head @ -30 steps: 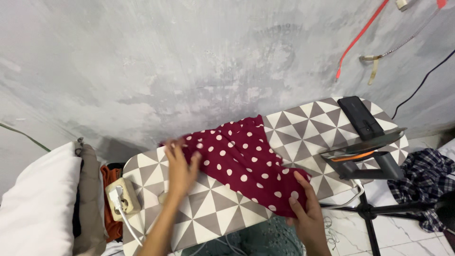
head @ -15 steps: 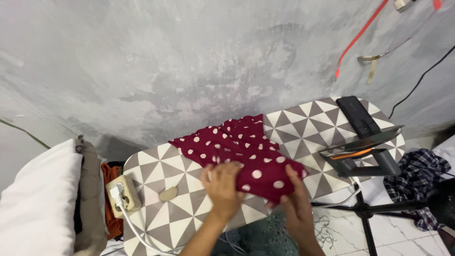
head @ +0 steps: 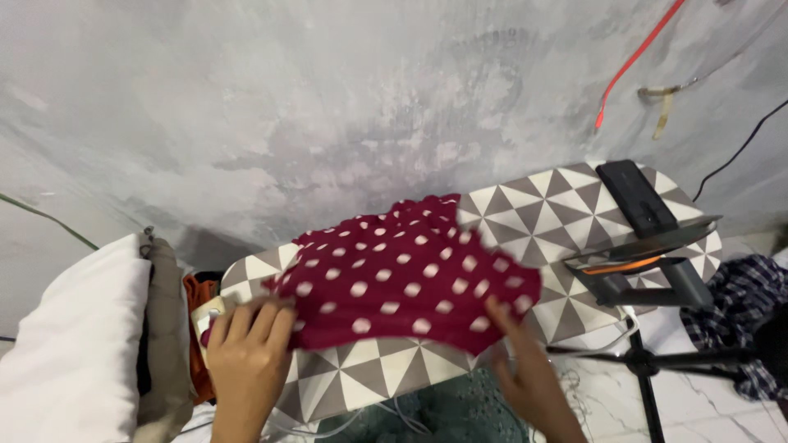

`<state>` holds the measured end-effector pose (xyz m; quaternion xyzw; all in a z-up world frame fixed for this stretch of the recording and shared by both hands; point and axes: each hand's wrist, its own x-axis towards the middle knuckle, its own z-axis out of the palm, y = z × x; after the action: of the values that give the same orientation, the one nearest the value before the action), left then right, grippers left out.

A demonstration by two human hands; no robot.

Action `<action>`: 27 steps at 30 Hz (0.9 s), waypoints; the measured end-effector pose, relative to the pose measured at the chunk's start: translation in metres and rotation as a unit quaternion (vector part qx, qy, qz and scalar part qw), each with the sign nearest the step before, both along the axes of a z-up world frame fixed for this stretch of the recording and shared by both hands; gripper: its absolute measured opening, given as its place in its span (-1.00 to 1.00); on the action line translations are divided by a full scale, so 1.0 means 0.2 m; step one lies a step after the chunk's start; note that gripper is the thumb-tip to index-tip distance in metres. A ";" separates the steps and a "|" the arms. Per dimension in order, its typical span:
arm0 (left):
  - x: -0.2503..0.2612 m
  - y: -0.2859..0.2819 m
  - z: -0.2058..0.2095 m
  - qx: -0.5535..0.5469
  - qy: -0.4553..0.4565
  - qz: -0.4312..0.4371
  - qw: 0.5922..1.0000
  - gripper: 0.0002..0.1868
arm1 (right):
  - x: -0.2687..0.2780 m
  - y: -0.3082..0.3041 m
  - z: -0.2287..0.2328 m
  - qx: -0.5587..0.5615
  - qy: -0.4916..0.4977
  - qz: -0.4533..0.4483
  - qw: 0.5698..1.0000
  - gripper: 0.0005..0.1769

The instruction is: The person irons a maroon polka-dot dress on an ironing board. They repeatedly smooth the fabric with their hands, reposition the dress, and use a steam iron to press different sections, including the sleeves and body.

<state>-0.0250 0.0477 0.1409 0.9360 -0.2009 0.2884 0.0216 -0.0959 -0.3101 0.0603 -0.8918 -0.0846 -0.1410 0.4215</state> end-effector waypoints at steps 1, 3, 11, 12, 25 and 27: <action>-0.03 0.02 -0.05 0.029 0.055 0.030 0.998 -0.71 | -0.06 0.01 -0.04 0.001 0.055 0.047 0.997 -0.22; -0.06 0.05 -0.15 0.101 0.218 0.106 0.965 -0.68 | -0.14 0.02 -0.13 0.001 0.212 0.091 0.973 -0.20; -0.04 -0.23 -0.32 0.062 0.478 0.042 0.875 -0.07 | -0.04 -0.12 -0.11 0.013 0.224 -0.115 0.968 -0.56; -0.02 -0.31 -0.36 0.016 0.447 -0.019 0.894 -0.09 | 0.03 -0.10 -0.10 0.000 0.186 -0.134 0.973 -0.60; 0.07 -0.69 -0.65 -0.047 0.394 -0.229 0.889 0.10 | 0.33 -0.15 -0.37 0.209 0.120 -0.112 0.964 -0.85; 0.06 -0.69 -0.68 -0.040 0.375 -0.239 0.895 0.09 | 0.32 -0.14 -0.37 0.184 0.152 -0.118 0.964 -0.84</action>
<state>-0.0126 -0.0894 0.0053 0.8968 -0.3839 -0.0896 0.2010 -0.0321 -0.3383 -0.0132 -0.8133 0.1140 -0.0658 0.5667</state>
